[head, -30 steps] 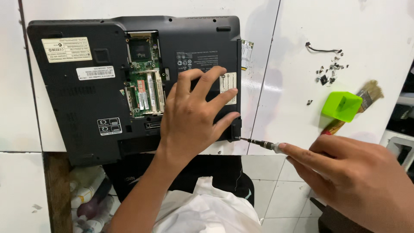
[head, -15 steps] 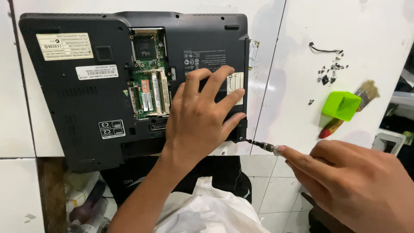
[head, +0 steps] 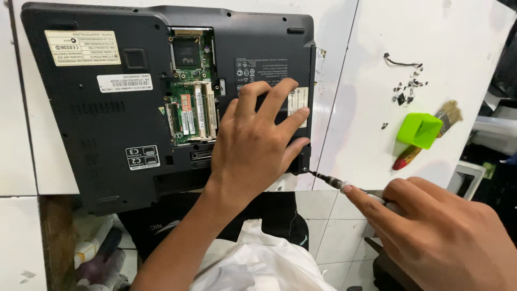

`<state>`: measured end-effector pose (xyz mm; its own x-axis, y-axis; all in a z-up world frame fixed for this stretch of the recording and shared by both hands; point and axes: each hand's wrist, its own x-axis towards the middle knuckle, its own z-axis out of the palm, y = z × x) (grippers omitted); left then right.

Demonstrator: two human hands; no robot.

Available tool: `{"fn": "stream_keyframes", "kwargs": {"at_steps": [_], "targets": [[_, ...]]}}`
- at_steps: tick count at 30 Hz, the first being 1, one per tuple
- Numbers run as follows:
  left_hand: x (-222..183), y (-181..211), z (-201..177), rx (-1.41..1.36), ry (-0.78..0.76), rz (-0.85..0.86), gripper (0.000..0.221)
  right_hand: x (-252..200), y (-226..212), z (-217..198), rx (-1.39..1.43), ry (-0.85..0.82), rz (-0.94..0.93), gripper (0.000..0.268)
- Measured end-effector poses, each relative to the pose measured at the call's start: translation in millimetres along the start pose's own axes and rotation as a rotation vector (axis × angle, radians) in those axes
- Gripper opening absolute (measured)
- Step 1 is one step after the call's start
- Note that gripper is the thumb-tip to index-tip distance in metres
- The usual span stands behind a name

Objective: The person uses a screwdriver to remove screws from the back panel of a laptop. They place the screws on the table and continue unscrewing additional fasteners from different locations on the laptop chassis.

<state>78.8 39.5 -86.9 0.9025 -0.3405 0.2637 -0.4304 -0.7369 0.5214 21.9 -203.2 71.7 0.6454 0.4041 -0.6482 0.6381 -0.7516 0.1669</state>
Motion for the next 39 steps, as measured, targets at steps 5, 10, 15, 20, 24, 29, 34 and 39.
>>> {"fn": "stream_keyframes", "kwargs": {"at_steps": [5, 10, 15, 20, 24, 29, 34, 39], "targets": [[-0.8, 0.5, 0.3, -0.003, 0.013, 0.006, 0.044, 4.7, -5.0, -11.7, 0.035, 0.096, -0.028, 0.051], [-0.9, 0.4, 1.0, 0.0, 0.026, 0.005, 0.043, 1.3, -1.9, 0.3, 0.043, 0.129, -0.159, 0.056], [-0.7, 0.4, -0.5, 0.018, 0.009, 0.014, 0.045, 7.4, -8.3, -8.9, 0.126, 0.249, -0.108, 0.038], [-0.8, 0.4, 0.8, 0.008, 0.011, 0.013, 0.044, 9.5, -9.6, -11.4, 0.143, 0.142, 0.025, 0.035], [0.1, 1.2, -1.1, 0.0, 0.009, 0.006, 0.043, 11.7, -14.1, -10.1, 0.158, 0.088, 0.104, 0.032], [0.3, 0.6, -1.5, 0.002, 0.006, 0.012, 0.044, 11.1, -17.1, -11.4, 0.139, 0.211, 0.051, 0.024], [-0.2, 1.0, -1.4, 0.008, -0.018, 0.001, 0.045, 10.3, -16.3, -11.8, 0.114, 0.322, -0.013, 0.025], [-0.3, 0.9, -1.7, 0.024, -0.006, 0.009, 0.045, 17.9, -18.7, -20.5, 0.173, 0.245, -0.036, 0.029]]}}
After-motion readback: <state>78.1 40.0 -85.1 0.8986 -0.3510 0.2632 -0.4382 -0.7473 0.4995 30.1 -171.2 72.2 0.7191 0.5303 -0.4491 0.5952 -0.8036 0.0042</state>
